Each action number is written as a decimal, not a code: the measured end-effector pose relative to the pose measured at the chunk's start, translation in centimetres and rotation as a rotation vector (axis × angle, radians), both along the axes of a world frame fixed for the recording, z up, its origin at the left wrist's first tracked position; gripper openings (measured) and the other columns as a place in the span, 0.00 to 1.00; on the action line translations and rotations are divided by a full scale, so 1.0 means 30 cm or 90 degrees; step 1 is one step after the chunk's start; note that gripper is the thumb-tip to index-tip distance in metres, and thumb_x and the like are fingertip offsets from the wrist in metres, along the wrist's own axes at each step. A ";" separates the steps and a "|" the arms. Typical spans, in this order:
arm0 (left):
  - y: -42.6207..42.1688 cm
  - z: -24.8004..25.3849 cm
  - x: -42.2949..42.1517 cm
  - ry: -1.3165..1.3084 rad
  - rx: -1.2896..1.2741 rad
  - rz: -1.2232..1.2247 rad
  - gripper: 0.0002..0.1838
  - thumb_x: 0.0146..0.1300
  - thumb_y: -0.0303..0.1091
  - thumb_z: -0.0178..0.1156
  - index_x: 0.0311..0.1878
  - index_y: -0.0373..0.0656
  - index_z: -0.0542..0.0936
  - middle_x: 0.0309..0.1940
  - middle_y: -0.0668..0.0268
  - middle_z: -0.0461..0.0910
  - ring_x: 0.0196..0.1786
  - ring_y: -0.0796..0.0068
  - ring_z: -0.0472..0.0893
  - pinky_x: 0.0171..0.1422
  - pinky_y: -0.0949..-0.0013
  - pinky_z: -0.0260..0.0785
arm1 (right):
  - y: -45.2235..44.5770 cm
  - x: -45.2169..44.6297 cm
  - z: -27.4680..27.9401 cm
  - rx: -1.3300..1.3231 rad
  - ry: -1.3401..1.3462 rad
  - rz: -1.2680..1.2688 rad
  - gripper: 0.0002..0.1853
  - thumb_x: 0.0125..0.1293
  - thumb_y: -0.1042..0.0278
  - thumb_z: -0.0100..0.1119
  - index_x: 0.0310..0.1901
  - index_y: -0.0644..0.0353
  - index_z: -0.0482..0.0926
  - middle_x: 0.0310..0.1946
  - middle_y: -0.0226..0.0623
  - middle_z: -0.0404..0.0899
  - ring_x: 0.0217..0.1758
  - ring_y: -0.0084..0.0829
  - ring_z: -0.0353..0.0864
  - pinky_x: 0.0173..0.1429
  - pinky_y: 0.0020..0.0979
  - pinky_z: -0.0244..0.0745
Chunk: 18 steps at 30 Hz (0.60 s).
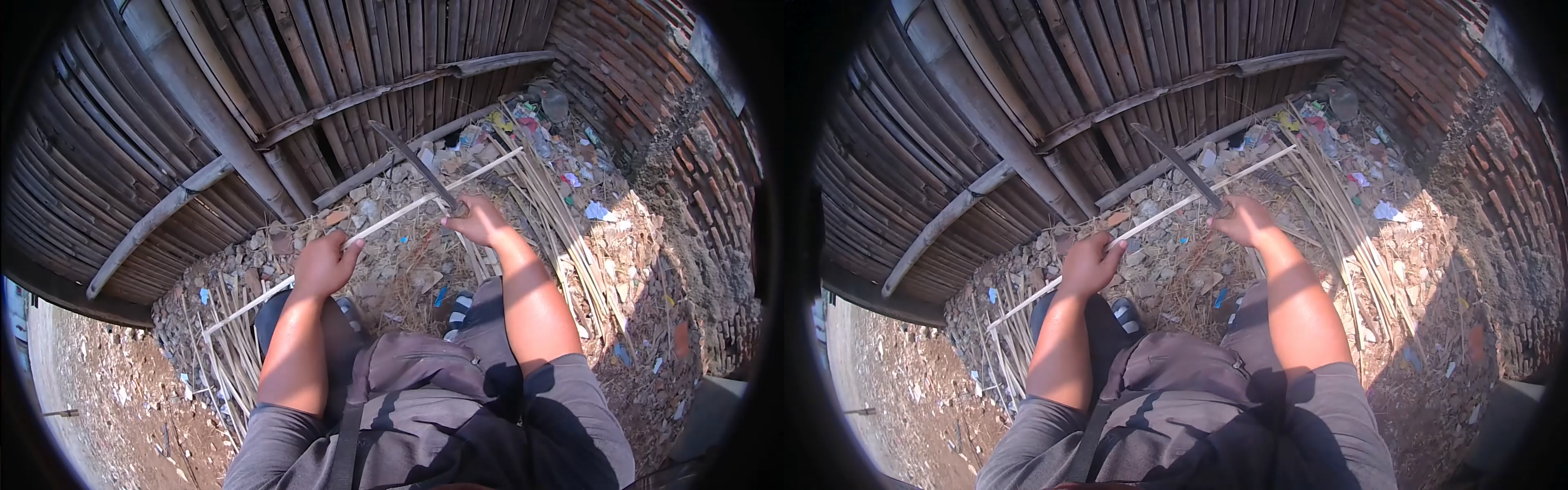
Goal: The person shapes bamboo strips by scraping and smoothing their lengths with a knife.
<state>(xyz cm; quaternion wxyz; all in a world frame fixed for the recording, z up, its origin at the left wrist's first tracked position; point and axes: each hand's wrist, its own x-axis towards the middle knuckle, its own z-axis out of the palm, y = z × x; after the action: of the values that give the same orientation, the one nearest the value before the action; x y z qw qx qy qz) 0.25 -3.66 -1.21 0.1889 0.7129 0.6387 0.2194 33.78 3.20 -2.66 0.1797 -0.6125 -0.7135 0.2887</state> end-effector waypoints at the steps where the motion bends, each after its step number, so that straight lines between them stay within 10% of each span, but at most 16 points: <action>1: -0.001 0.007 0.008 0.004 -0.009 0.001 0.25 0.72 0.57 0.65 0.39 0.39 0.83 0.27 0.50 0.83 0.35 0.44 0.85 0.42 0.48 0.74 | -0.011 -0.017 -0.001 0.004 -0.018 0.011 0.33 0.61 0.46 0.78 0.60 0.64 0.84 0.50 0.57 0.88 0.57 0.52 0.87 0.64 0.43 0.79; 18: 0.010 -0.005 0.021 0.001 0.008 -0.007 0.28 0.72 0.60 0.63 0.37 0.39 0.82 0.28 0.50 0.85 0.37 0.42 0.86 0.43 0.46 0.76 | -0.047 -0.069 0.014 0.040 -0.031 0.099 0.28 0.61 0.47 0.77 0.57 0.56 0.86 0.47 0.56 0.88 0.55 0.55 0.87 0.61 0.45 0.80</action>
<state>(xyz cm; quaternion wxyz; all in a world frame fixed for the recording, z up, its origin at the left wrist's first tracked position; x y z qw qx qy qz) 0.87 -3.36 -1.37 0.1851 0.7176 0.6336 0.2223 31.70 1.80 -2.23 0.1587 -0.5563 -0.7717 0.2641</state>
